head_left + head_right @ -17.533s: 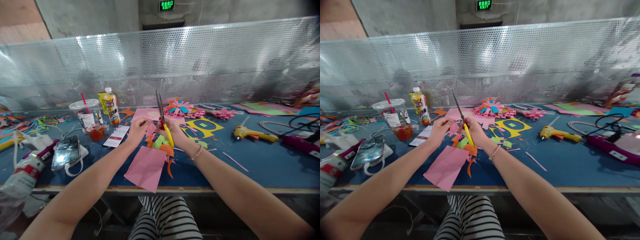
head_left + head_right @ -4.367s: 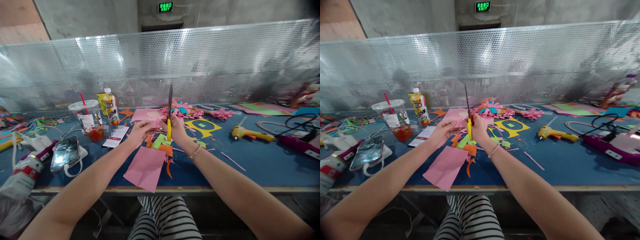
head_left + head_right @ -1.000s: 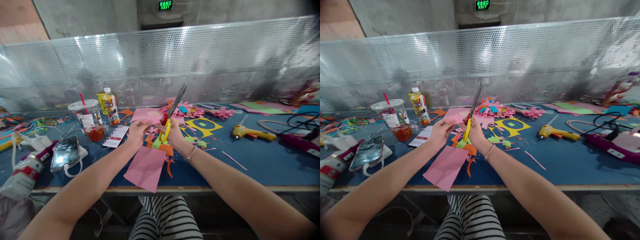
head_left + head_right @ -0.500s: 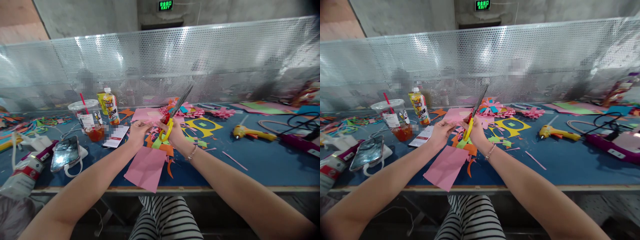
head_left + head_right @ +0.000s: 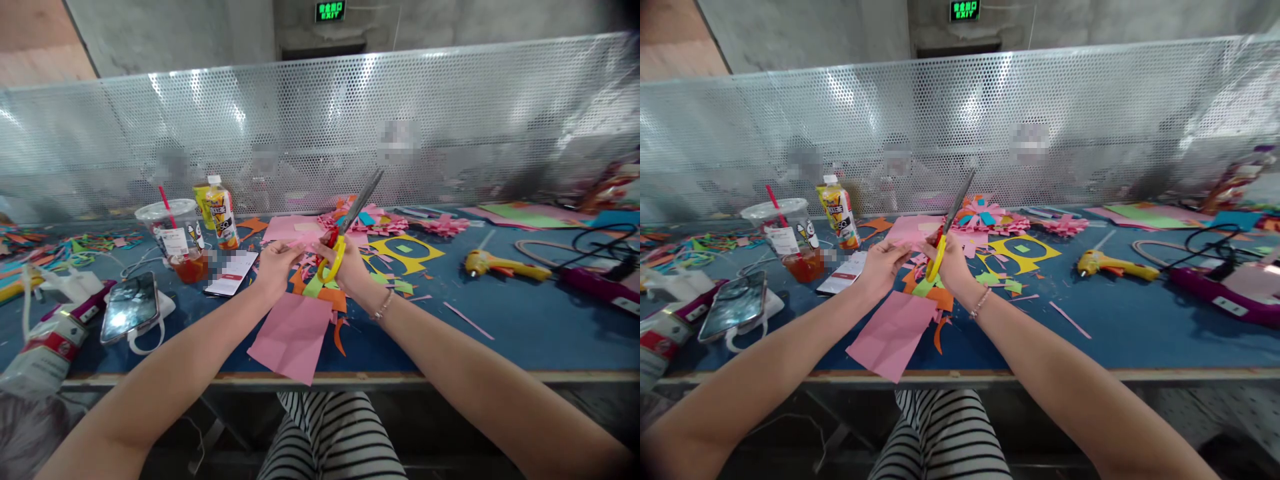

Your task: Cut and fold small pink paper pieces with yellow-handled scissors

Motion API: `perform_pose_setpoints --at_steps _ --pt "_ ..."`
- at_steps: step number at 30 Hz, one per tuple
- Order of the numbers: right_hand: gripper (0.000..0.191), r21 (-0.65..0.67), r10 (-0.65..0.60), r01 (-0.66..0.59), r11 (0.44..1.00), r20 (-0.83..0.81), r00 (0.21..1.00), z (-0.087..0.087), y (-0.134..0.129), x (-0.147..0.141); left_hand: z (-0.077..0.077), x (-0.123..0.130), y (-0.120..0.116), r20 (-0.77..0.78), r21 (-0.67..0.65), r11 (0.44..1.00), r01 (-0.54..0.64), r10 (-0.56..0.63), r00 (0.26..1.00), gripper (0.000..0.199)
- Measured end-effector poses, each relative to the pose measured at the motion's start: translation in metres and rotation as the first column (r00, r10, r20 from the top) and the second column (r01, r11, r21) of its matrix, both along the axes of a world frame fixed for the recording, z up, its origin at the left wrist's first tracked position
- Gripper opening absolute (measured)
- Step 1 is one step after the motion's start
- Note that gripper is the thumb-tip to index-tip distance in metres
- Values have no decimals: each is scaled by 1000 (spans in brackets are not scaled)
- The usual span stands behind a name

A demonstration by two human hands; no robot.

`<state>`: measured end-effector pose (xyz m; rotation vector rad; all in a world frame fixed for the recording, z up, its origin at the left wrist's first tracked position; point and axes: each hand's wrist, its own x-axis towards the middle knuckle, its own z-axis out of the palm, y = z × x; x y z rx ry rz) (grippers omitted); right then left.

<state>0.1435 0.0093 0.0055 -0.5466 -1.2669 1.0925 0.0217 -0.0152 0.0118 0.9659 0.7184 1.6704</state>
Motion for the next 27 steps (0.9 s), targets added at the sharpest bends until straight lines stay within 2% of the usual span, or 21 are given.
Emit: perform_pose_setpoints --at_steps 6,9,17,23,27 --pt "39 -22 1 0 1000 66 998 0 -4 -4 2 0 -1 -8 -5 999 -35 35 999 23" --pt "39 -29 -12 14 999 40 999 -2 -4 -5 2 0 -1 -18 0 999 -37 37 999 24" --pt "39 -113 54 -59 992 -45 998 3 -11 -6 1 1 -1 -69 13 998 -65 66 995 21" --pt "41 -202 111 -133 970 -114 987 7 -18 -7 2 2 -1 -15 -25 999 -45 44 999 17" --pt "41 -223 111 -141 965 -141 984 7 -18 -7 1 2 -1 17 -36 999 -24 25 1000 15"
